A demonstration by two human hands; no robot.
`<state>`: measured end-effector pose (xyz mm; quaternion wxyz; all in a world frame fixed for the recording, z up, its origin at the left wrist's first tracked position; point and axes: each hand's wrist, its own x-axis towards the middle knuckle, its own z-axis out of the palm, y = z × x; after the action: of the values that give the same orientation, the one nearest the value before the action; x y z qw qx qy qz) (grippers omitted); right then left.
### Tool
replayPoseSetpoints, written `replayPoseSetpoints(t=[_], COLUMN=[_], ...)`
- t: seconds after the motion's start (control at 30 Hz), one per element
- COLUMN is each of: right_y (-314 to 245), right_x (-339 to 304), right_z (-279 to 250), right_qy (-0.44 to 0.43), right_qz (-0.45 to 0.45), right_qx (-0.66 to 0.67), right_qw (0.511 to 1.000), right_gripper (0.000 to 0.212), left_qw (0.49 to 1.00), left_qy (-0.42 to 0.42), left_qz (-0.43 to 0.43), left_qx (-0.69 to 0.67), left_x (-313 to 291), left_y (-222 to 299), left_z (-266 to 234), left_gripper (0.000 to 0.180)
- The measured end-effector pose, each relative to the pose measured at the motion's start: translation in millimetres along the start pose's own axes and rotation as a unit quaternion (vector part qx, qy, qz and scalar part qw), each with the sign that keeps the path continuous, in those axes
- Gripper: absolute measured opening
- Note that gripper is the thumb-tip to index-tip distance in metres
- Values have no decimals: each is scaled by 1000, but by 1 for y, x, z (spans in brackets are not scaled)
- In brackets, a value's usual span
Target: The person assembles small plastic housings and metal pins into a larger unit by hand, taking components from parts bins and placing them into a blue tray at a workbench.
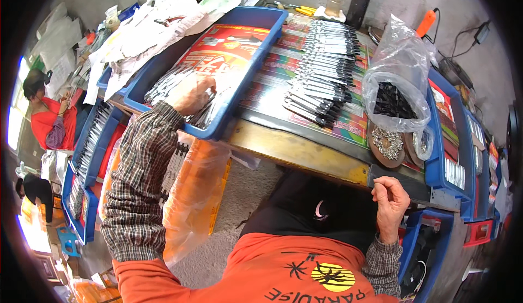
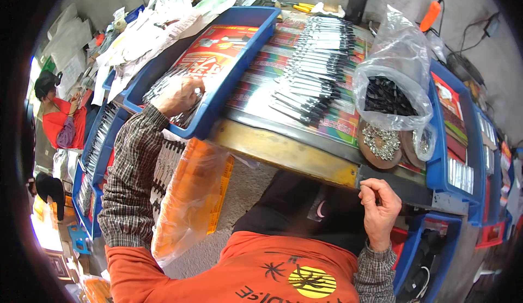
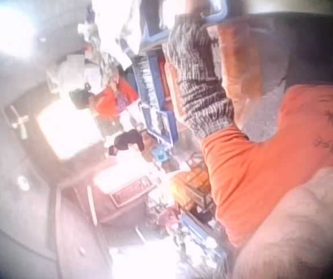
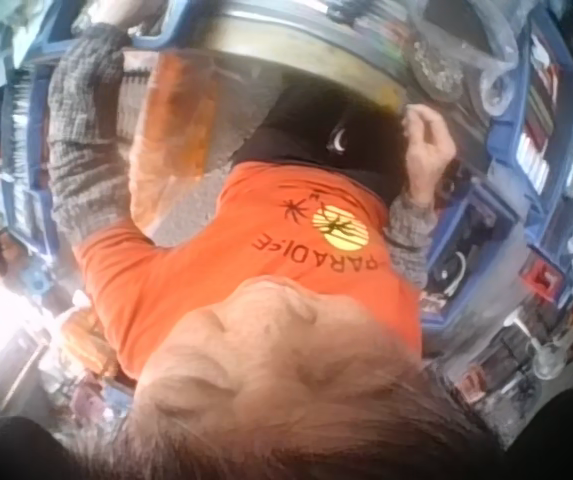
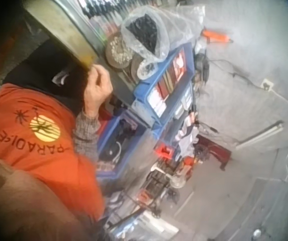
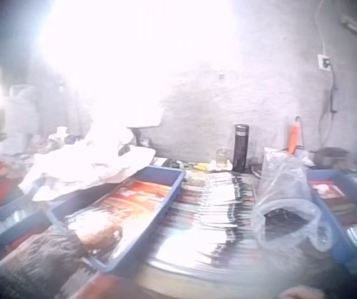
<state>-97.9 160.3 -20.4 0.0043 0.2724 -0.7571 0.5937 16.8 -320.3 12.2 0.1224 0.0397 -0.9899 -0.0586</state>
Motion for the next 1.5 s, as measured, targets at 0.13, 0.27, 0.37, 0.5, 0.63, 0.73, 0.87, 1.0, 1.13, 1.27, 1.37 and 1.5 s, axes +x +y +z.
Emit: replayPoseSetpoints(t=[0.13,0.27,0.37,0.5,0.63,0.73,0.87,1.0,1.13,1.27,1.37,1.5], right_y=[-6,-11,-7,-18,-25,-27,-12,15,35,53,55,57], right_x=[0,0,3,8,16,33,67,96,116,126,130,135], right_z=[-5,-16,-33,-63,-96,-124,-168,-213,-235,-243,-244,-249], right_qy=[-10,-19,-29,-6,45,95,152,87,-17,-74,-102,-133], right_qz=[21,17,-37,-54,-64,-72,-95,-83,21,85,119,147], right_qx=[7,-29,-93,-119,-156,-238,-332,-459,-515,-521,-517,-517], right_qw=[1000,999,995,991,985,964,926,880,857,846,842,833], right_gripper=[5,6,7,6,5,5,6,14,19,25,28,30], left_qw=[1000,999,993,995,998,999,997,996,995,992,987,977], left_qy=[14,8,-76,66,-9,37,29,47,56,70,29,167], left_qz=[-8,-7,-90,46,-63,-1,-70,-53,-56,-90,-157,-134], left_qx=[25,32,11,51,-16,39,5,58,68,44,-30,-27], left_x=[1,5,5,-15,-5,-8,-6,-11,-14,-11,-9,-7], left_y=[0,-10,-19,-36,-31,-32,-27,-48,-50,-35,-34,-21], left_z=[2,2,2,5,7,4,1,6,8,0,-4,-7], left_gripper=[10,13,20,21,16,9,9,9,9,9,8,5])
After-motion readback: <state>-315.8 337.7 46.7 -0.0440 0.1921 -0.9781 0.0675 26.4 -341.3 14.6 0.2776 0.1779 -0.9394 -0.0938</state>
